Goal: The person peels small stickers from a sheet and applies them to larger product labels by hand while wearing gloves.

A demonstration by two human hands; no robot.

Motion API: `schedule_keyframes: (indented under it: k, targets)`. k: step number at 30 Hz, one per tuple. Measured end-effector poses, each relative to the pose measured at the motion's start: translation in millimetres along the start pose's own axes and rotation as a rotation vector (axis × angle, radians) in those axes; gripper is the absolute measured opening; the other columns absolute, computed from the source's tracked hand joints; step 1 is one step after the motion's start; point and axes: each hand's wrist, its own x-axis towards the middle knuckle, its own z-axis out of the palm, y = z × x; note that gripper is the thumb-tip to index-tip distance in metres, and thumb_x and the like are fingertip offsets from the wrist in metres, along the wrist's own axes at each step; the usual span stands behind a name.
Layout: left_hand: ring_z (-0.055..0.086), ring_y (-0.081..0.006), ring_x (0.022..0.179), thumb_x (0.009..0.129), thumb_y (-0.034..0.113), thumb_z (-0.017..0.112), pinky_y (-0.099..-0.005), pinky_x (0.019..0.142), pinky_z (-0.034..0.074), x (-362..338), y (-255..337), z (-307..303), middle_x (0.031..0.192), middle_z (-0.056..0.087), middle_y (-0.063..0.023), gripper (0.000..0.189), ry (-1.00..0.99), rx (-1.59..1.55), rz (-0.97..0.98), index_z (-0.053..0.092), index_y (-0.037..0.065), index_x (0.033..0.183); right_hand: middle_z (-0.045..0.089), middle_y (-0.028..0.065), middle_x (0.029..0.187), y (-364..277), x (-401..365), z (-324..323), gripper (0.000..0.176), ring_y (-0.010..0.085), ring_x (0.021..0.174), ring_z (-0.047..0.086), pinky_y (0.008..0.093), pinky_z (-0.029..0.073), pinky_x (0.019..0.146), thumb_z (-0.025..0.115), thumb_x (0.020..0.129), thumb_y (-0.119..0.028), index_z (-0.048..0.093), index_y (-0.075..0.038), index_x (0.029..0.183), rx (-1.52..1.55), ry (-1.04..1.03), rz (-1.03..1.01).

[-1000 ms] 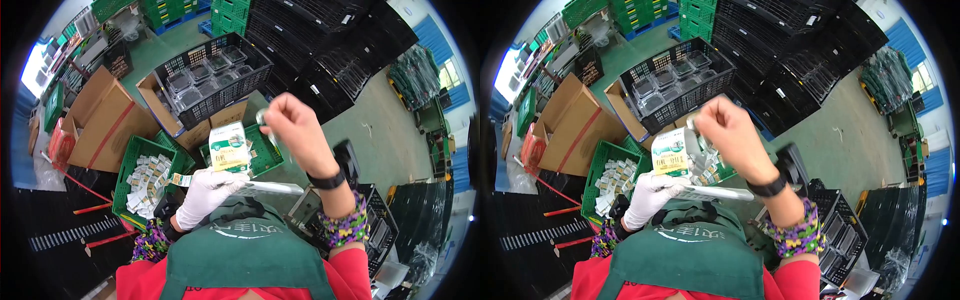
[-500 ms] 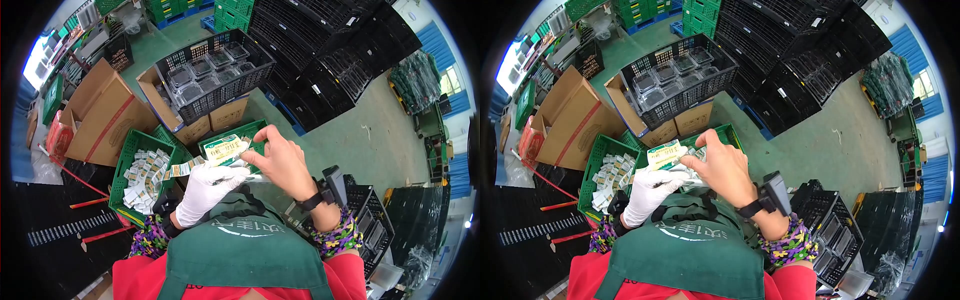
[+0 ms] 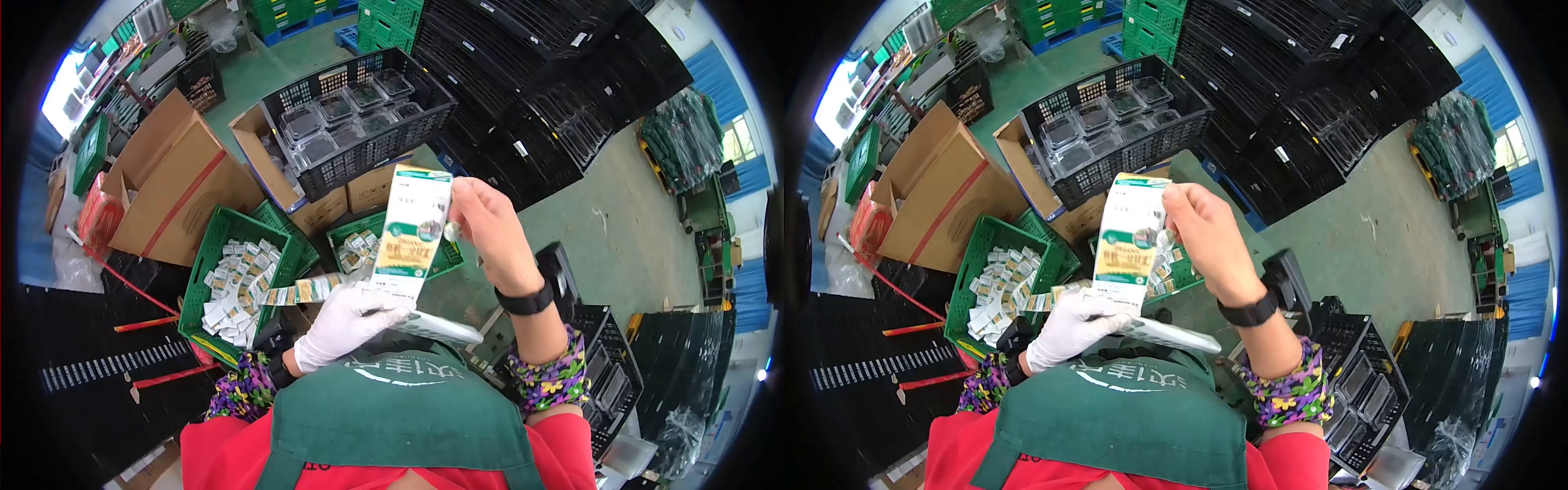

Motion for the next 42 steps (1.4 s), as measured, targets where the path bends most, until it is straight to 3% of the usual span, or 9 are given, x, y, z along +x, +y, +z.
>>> schedule_keyframes:
  k: [6,14,16,17,21,26,31,35,42]
  targets:
    - [0.071,-0.0258,0.085,0.082,0.012,0.074,-0.0338,0.076,0.056,6.3,6.5,-1.9,0.096,0.073,-0.0112,0.019,0.181,0.263,0.193,0.074,0.005,0.099,0.057,-0.0023,0.085,3.2,-41.0,27.7,0.031,0.0027,0.07,0.049,0.0196,0.043,0.063,0.059,0.09,-0.005,0.057,0.003,0.12,-0.102,0.047,-0.138]
    - [0.07,-0.023,0.083,0.08,0.018,0.076,-0.0339,0.071,0.056,5.3,7.1,2.3,0.097,0.072,-0.0057,0.023,0.241,0.668,0.422,0.073,0.01,0.101,0.067,0.0098,0.088,7.9,-42.6,39.5,0.029,0.0272,0.081,0.065,0.0381,0.049,0.074,0.067,0.087,-0.02,0.06,-0.002,0.109,-0.497,0.094,-0.176]
    - [0.069,-0.023,0.082,0.079,0.018,0.077,-0.034,0.07,0.056,6.1,6.9,0.2,0.099,0.072,-0.0051,0.024,0.238,0.686,0.466,0.073,0.011,0.101,0.067,0.0095,0.085,20.5,-33.6,25.9,0.028,0.0233,0.078,0.065,0.0353,0.049,0.073,0.067,0.088,-0.024,0.062,-0.001,0.104,-0.623,0.161,-0.292]
    - [0.069,-0.023,0.081,0.078,0.018,0.077,-0.034,0.068,0.056,7.3,7.0,-0.6,0.101,0.071,-0.0046,0.024,0.236,0.704,0.509,0.073,0.011,0.102,0.064,0.0057,0.078,24.9,-28.5,20.9,0.029,0.0158,0.071,0.06,0.0316,0.047,0.068,0.069,0.09,-0.028,0.063,0.0,0.092,-0.262,-0.043,-0.131]
    - [0.067,-0.0276,0.081,0.08,0.022,0.076,-0.0375,0.066,0.053,7.7,0.6,2.6,0.104,0.069,-0.0079,0.022,0.127,0.685,0.61,0.073,0.013,0.1,0.059,-0.0051,0.08,22.2,-23.5,22.8,0.018,0.0025,0.074,0.05,0.0212,0.041,0.065,0.068,0.093,-0.02,0.062,-0.003,0.087,-0.078,-0.335,0.015]
    - [0.066,-0.0286,0.08,0.082,0.028,0.075,-0.0373,0.067,0.053,-1.3,-12.9,11.6,0.1,0.068,-0.0109,0.019,-0.062,0.474,0.44,0.075,0.014,0.096,0.063,-0.0029,0.077,9.0,3.4,19.1,0.021,0.0031,0.064,0.052,0.0211,0.045,0.059,0.063,0.097,-0.019,0.065,0.001,0.093,0.18,-0.054,-0.079]
    - [0.071,-0.0232,0.081,0.083,0.015,0.075,-0.0347,0.073,0.056,-4.7,-12.8,14.8,0.088,0.074,-0.0095,0.014,0.115,0.142,0.175,0.076,0.009,0.095,0.061,0.0052,0.098,0.8,-10.9,7.5,0.023,0.0047,0.069,0.055,0.0205,0.047,0.066,0.064,0.09,-0.009,0.06,0.004,0.109,-0.262,0.259,-0.19]
    - [0.071,-0.0253,0.082,0.082,0.015,0.075,-0.0351,0.073,0.056,-1.7,-7.0,8.0,0.091,0.074,-0.0085,0.016,0.203,0.262,0.197,0.076,0.009,0.096,0.052,0.0069,0.116,17.2,-34.8,17.6,0.042,0.0068,0.082,0.057,0.0221,0.048,0.073,0.062,0.082,0.005,0.051,0.001,0.122,0.034,0.043,-0.198]
    - [0.07,-0.0271,0.083,0.081,0.02,0.075,-0.0382,0.072,0.055,2.1,-5.9,7.7,0.099,0.073,-0.0083,0.021,0.199,0.51,0.345,0.074,0.013,0.101,0.049,0.0106,0.11,36.1,-43.9,44.5,0.035,0.0169,0.084,0.06,0.031,0.049,0.079,0.062,0.081,0.002,0.056,-0.003,0.116,-0.233,0.0,-0.294]
